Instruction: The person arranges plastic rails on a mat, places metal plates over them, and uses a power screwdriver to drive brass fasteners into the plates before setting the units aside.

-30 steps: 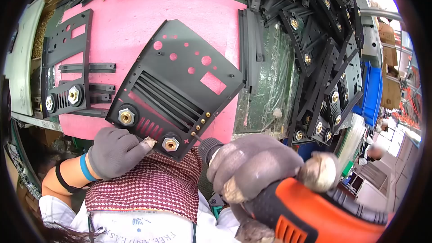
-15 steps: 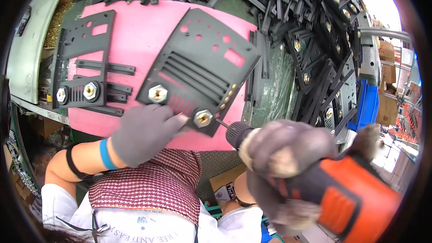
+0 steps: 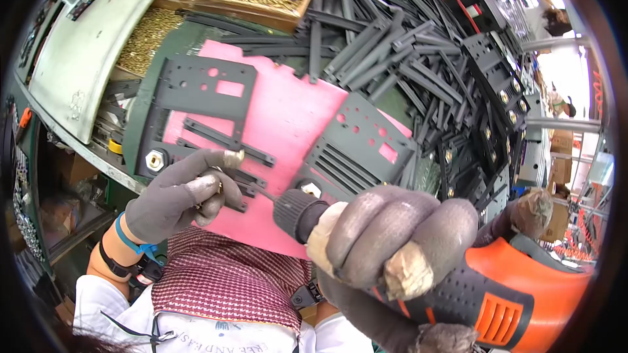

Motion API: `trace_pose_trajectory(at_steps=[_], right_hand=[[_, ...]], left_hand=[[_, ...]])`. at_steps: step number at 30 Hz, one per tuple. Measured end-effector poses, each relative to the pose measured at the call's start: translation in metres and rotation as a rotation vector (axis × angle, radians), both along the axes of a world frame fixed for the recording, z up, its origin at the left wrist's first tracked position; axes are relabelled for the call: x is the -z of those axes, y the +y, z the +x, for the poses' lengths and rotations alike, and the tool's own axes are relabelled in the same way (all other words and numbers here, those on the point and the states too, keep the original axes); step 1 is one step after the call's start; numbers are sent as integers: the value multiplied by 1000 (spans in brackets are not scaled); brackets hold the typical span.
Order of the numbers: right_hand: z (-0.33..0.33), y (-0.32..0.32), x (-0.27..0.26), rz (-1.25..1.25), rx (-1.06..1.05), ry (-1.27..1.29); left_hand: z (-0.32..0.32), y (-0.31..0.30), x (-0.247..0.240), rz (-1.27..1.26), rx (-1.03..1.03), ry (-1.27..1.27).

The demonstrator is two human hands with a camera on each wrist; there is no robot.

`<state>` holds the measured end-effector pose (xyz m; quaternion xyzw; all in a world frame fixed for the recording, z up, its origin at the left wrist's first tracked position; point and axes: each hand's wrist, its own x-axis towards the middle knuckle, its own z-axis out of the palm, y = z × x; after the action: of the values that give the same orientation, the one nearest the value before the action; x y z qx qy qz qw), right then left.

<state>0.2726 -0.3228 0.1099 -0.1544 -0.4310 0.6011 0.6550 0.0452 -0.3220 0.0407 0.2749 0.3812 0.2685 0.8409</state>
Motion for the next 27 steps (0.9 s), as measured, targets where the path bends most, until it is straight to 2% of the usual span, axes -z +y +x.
trace_pose_trajectory(at_steps=[3,4,8,12,14,18,20,23,27], right_hand=[[-31,9,-7,21,15,43],[-40,17,-5,61,5,91],[-56,27,-4,123,-27,55],[-67,28,-7,111,-46,89],[-71,26,-9,95,53,70],[-65,28,-7,66,41,71],[-59,32,0,127,-100,57],[-63,24,-4,66,-40,42],[-63,25,-11,39,-39,-8]], left_hand=[[-19,2,6,-43,-34,-5],[-23,7,7,-131,-46,-38],[-36,7,15,-77,-120,-204],[-39,11,18,-75,-161,-242],[-42,17,12,-222,-144,-216],[-43,24,8,-149,-129,-148],[-44,21,19,-51,-174,-192],[-44,21,17,-97,-124,-277],[-47,20,9,-154,-95,-184]])
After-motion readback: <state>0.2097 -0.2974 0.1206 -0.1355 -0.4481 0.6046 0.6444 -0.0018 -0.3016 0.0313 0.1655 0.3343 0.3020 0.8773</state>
